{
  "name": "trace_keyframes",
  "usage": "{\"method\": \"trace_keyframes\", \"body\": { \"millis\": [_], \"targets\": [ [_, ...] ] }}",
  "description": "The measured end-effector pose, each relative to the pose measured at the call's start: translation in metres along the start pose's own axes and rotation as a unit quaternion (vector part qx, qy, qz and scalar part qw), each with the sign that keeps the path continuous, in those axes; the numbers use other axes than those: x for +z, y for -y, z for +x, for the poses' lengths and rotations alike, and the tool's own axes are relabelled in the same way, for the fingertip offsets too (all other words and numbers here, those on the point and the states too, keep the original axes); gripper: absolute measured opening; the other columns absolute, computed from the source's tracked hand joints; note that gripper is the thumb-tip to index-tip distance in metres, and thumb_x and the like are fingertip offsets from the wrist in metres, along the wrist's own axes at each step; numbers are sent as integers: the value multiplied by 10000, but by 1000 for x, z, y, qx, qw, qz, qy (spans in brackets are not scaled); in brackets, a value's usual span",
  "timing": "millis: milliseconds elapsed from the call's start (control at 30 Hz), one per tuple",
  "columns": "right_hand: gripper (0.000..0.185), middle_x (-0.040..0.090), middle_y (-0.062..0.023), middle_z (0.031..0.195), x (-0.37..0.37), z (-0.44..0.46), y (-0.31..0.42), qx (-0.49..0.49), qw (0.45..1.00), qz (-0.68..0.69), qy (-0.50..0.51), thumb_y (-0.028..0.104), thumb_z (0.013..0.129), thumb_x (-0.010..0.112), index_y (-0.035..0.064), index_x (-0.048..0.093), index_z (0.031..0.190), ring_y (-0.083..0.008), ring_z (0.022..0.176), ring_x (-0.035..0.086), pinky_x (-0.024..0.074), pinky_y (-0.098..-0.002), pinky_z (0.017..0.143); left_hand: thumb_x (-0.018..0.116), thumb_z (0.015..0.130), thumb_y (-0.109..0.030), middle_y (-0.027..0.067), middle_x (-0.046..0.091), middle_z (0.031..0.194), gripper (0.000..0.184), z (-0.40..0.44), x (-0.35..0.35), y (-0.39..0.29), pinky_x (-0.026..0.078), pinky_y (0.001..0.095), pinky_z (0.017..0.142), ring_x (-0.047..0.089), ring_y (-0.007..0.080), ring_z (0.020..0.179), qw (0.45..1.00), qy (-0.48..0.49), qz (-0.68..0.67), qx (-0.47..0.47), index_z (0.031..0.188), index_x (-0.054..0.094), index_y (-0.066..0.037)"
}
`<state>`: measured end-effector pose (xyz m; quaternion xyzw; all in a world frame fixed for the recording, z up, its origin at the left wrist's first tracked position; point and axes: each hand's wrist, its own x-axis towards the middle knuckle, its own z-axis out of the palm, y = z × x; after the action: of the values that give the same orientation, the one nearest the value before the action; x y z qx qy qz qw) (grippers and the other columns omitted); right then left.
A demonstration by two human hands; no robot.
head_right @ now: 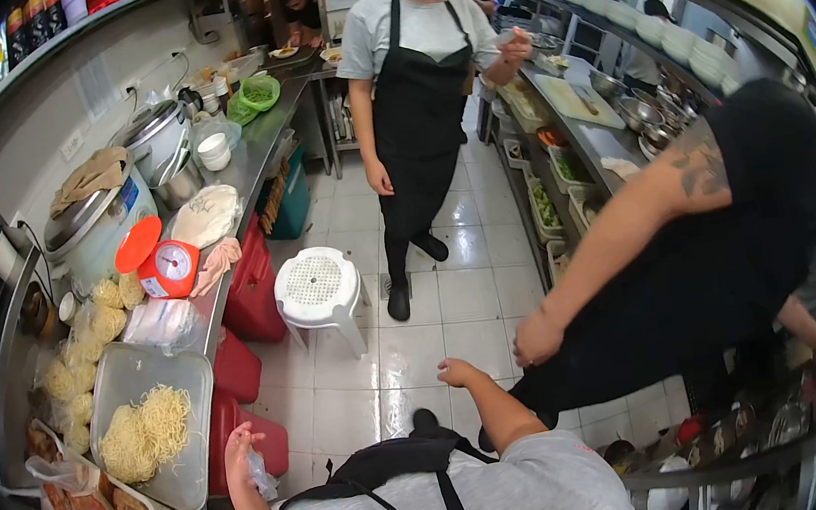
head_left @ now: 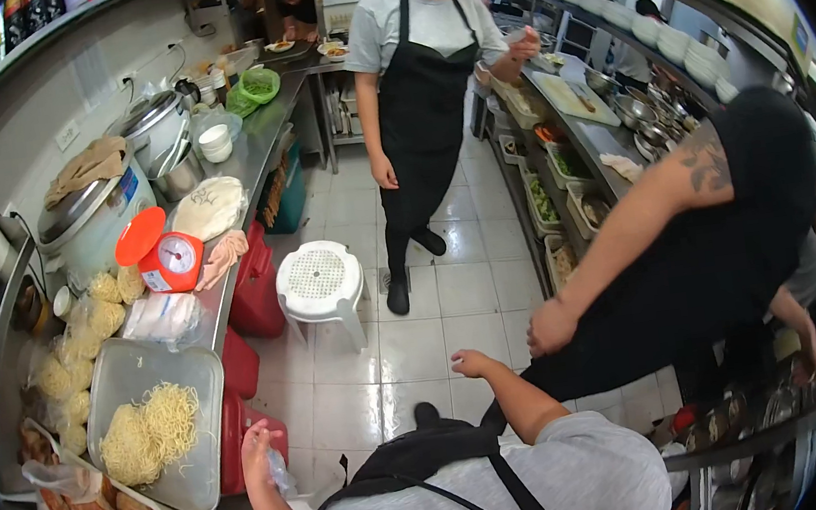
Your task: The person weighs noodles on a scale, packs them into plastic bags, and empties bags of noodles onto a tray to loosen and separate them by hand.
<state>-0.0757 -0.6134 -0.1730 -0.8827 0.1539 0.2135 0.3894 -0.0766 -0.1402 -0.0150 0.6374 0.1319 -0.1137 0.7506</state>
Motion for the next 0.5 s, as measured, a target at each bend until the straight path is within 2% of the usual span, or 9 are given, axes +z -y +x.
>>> {"method": "trace_keyframes", "body": {
  "millis": [67, 200, 233, 267, 300, 400, 433, 500],
  "targets": [
    [441, 565, -122, 753, -10, 14, 10, 55, 996, 0, 63, 228, 666, 560, 46, 488, 1061, -181, 595, 547, 441, -294, 517, 548, 769, -210, 60, 563, 755, 322, 21, 1, 6, 353, 200, 469, 454, 79, 532, 999, -28, 7, 13, 1025, 451, -39],
    [443, 547, -98, 861, -20, 88, -6, 149, 974, -63, 159, 251, 696, 549, 106, 451, 1103, -225, 657, 562, 442, -381, 564, 538, 774, -205, 52, 562, 773, 296, 43, 15, -1, 366, 235, 653, 491, 112, 719, 995, -85, -5, 42, 1004, 486, -26],
    [441, 540, -85, 882, -26, 103, 1, 174, 965, -73, 183, 258, 703, 543, 119, 441, 1109, -237, 673, 562, 438, -403, 580, 533, 777, -208, 47, 567, 764, 300, 45, 19, -8, 361, 239, 666, 497, 122, 729, 994, -100, -6, 40, 1015, 482, -34],
    [417, 533, -69, 879, -30, 122, 7, 165, 964, -84, 191, 257, 706, 537, 131, 444, 1093, -243, 695, 560, 432, -393, 587, 530, 779, -219, 50, 562, 779, 305, 47, 21, -13, 356, 246, 700, 498, 126, 751, 992, -109, -2, 68, 1015, 479, -32],
    [379, 530, -49, 826, -38, 133, 28, 168, 962, -88, 196, 253, 706, 538, 135, 453, 1056, -219, 678, 558, 424, -379, 567, 528, 778, -219, 52, 546, 817, 317, 47, 23, -22, 347, 258, 745, 498, 129, 780, 989, -135, 17, 52, 1013, 471, -14],
    [326, 528, -29, 778, -50, 189, 72, 102, 960, -137, 223, 244, 705, 539, 149, 473, 1009, -195, 648, 552, 410, -350, 513, 524, 778, -215, 54, 533, 841, 323, 49, 29, -29, 342, 264, 770, 497, 128, 795, 980, -188, -19, 69, 1011, 464, 1],
    [284, 523, -21, 720, -51, 204, 90, 62, 966, -128, 217, 234, 701, 544, 131, 490, 960, -161, 590, 538, 389, -288, 460, 524, 777, -234, 52, 538, 831, 337, 49, 28, -26, 342, 257, 753, 491, 122, 785, 976, -205, -9, 76, 1022, 459, -12],
    [269, 522, -24, 699, -46, 233, 131, -27, 976, -98, 190, 217, 704, 543, 103, 504, 945, -144, 559, 526, 373, -253, 435, 525, 775, -272, 48, 548, 809, 365, 45, 24, -20, 343, 242, 720, 480, 110, 766, 967, -238, 14, 88, 1044, 450, -37]
  ]
}}
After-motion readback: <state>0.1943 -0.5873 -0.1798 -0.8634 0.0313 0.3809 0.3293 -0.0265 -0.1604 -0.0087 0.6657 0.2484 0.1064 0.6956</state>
